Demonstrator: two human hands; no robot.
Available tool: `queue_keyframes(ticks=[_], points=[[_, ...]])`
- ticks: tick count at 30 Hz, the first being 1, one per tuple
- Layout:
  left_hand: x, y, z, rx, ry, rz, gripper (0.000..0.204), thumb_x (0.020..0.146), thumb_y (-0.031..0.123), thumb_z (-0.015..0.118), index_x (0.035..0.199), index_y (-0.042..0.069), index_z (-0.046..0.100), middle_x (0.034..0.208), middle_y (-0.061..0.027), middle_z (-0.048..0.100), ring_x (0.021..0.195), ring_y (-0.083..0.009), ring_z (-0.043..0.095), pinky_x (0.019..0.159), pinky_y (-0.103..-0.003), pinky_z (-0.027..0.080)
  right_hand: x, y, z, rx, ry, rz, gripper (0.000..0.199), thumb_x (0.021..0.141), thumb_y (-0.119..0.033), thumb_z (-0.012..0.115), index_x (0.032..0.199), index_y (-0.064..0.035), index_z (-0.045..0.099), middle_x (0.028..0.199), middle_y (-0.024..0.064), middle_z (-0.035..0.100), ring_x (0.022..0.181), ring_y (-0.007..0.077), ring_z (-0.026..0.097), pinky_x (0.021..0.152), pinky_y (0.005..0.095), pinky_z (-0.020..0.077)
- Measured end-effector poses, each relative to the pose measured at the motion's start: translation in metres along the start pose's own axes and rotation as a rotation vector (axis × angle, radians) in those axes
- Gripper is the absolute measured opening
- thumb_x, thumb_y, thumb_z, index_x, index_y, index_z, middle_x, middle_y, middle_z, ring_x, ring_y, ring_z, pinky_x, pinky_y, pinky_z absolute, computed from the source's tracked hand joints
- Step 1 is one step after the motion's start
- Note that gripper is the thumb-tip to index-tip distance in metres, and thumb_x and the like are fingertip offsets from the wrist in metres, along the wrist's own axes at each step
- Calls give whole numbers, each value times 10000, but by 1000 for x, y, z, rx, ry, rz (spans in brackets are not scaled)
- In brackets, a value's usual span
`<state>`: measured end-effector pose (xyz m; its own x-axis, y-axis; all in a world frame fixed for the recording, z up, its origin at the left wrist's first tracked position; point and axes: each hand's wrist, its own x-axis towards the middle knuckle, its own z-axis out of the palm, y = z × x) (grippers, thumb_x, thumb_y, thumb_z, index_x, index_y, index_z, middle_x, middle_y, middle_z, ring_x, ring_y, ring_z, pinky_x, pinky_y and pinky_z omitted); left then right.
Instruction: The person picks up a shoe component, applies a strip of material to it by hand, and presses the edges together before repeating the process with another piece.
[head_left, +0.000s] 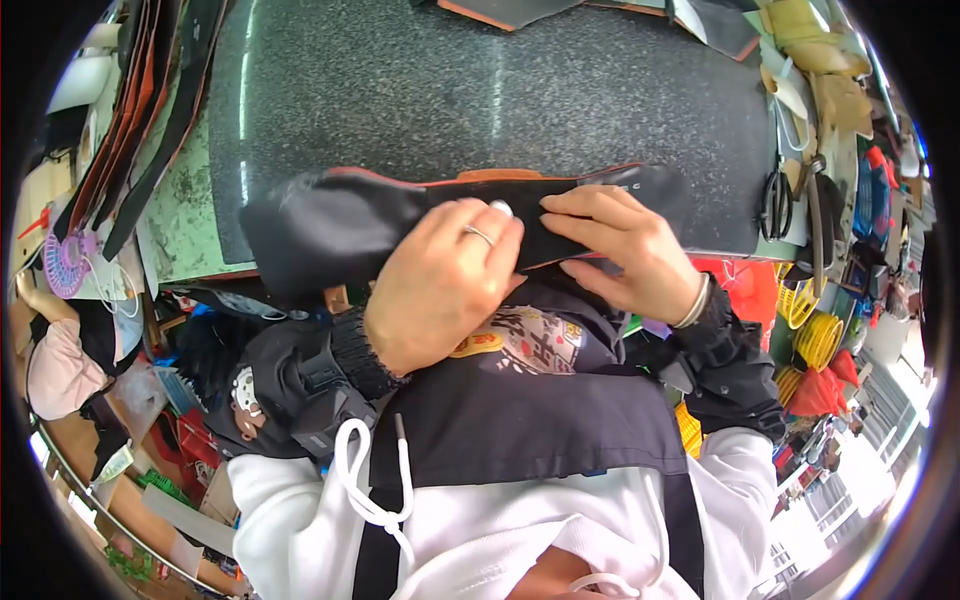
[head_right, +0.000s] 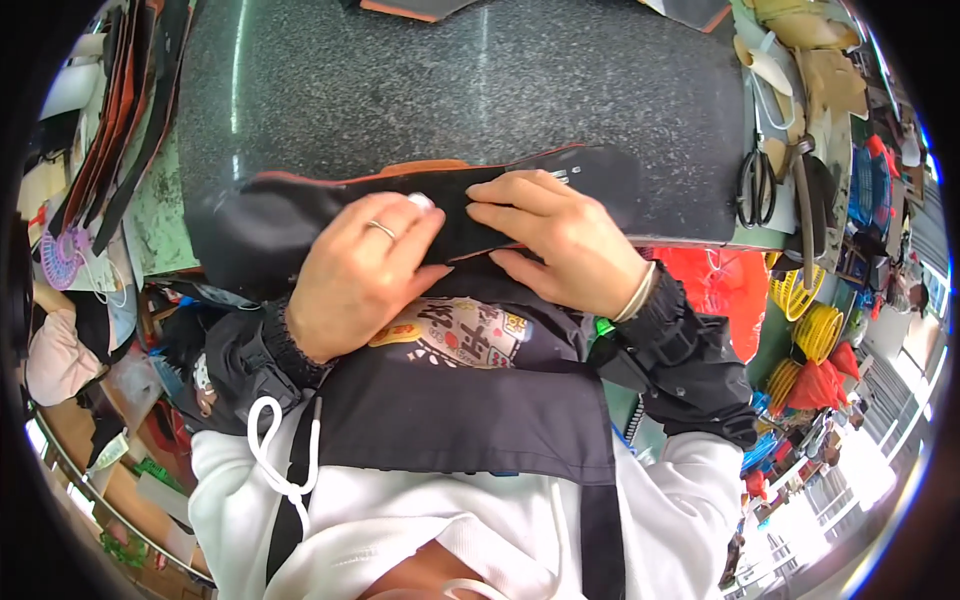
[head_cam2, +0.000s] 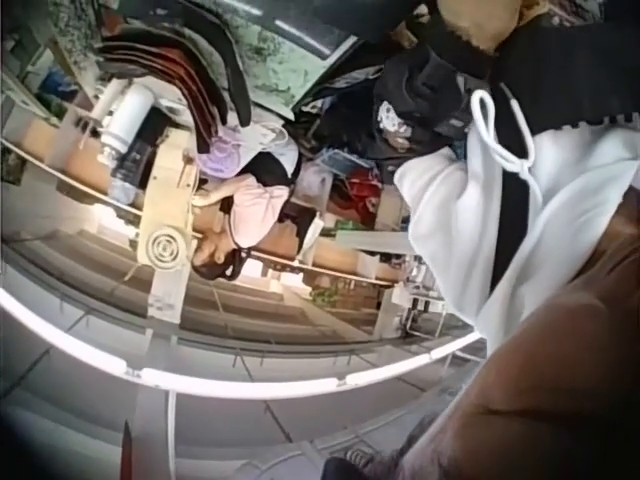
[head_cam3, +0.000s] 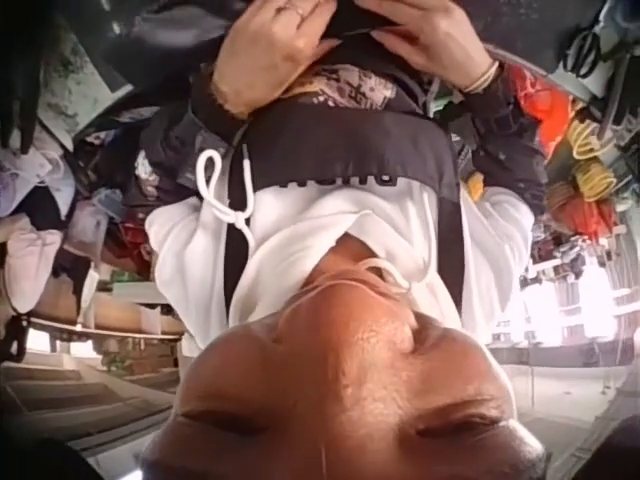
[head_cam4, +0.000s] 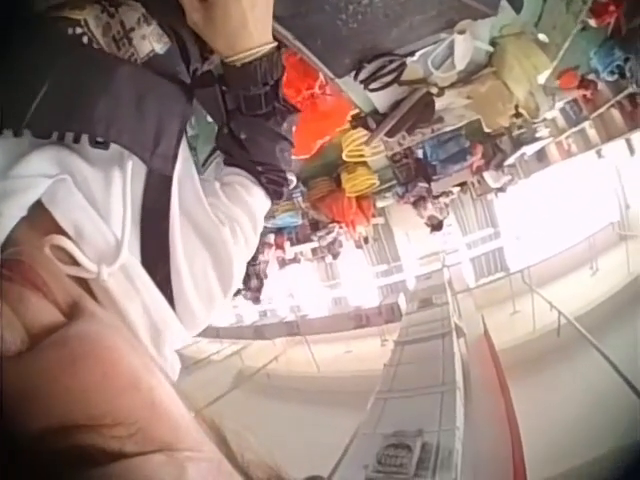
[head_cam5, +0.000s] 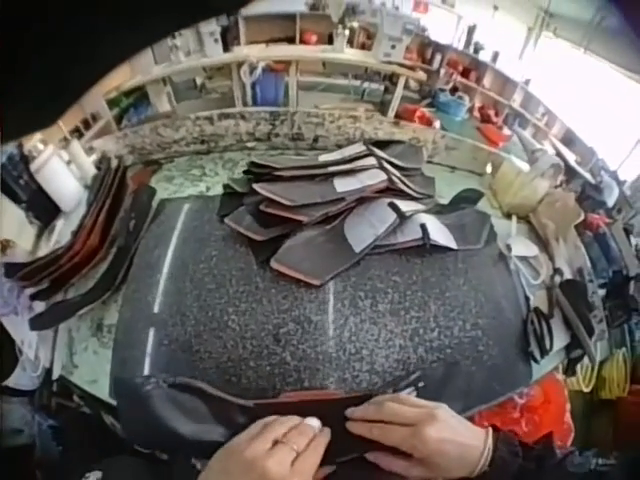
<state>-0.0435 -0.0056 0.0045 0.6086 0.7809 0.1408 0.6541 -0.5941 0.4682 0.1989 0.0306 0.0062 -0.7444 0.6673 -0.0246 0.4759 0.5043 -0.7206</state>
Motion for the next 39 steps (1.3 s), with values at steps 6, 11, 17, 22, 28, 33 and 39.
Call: queue_keyframes(ticks=[6,11,17,22,28,33,39], points=[[6,-4,-4,111,-100,128,366,786,165,695,1077,-52,649,1070,-136,648,988,-267,620,903,-348,521,-21,31,4,298,132,-14,511,703,-45,759,1200,-4,644,1299,156,592,1161,335,584,983,414,479],[13,4,10,188,-71,144,353,775,174,739,1051,-35,675,1070,-141,664,987,-284,643,887,-368,542,-18,29,5,14,46,-112,554,711,-49,744,1249,-10,617,1357,129,561,1220,308,555,1002,412,473],[9,2,15,456,-23,336,307,792,153,724,1016,-53,682,1018,-165,691,899,-278,674,851,-371,564,-1,29,13,-280,-23,-299,568,715,-72,722,1266,-9,601,1391,117,541,1244,292,542,990,402,482],[6,-4,2,460,-157,412,305,802,138,701,1032,-62,681,988,-179,701,899,-285,689,840,-378,572,-23,53,12,-116,-21,-383,550,739,-95,704,1272,-11,598,1395,110,547,1242,292,550,1006,420,470],[23,13,24,327,14,332,291,742,118,620,958,-65,690,998,-205,695,918,-297,675,826,-373,567,-23,43,5,-72,54,-263,532,744,-108,713,1255,-10,603,1347,114,589,1213,298,579,1015,451,463],[16,6,23,296,-54,332,261,757,132,661,951,-39,698,1012,-178,687,931,-285,666,825,-371,567,-43,56,-5,-200,27,-285,568,730,-148,746,1264,-23,602,1330,117,599,1195,304,580,1007,452,463],[25,8,39,221,102,271,272,780,193,753,950,-13,704,978,-147,684,944,-284,671,806,-375,577,-30,54,-8,-63,28,-240,554,728,-170,746,1256,-54,623,1336,80,601,1176,288,583,1016,444,452]])
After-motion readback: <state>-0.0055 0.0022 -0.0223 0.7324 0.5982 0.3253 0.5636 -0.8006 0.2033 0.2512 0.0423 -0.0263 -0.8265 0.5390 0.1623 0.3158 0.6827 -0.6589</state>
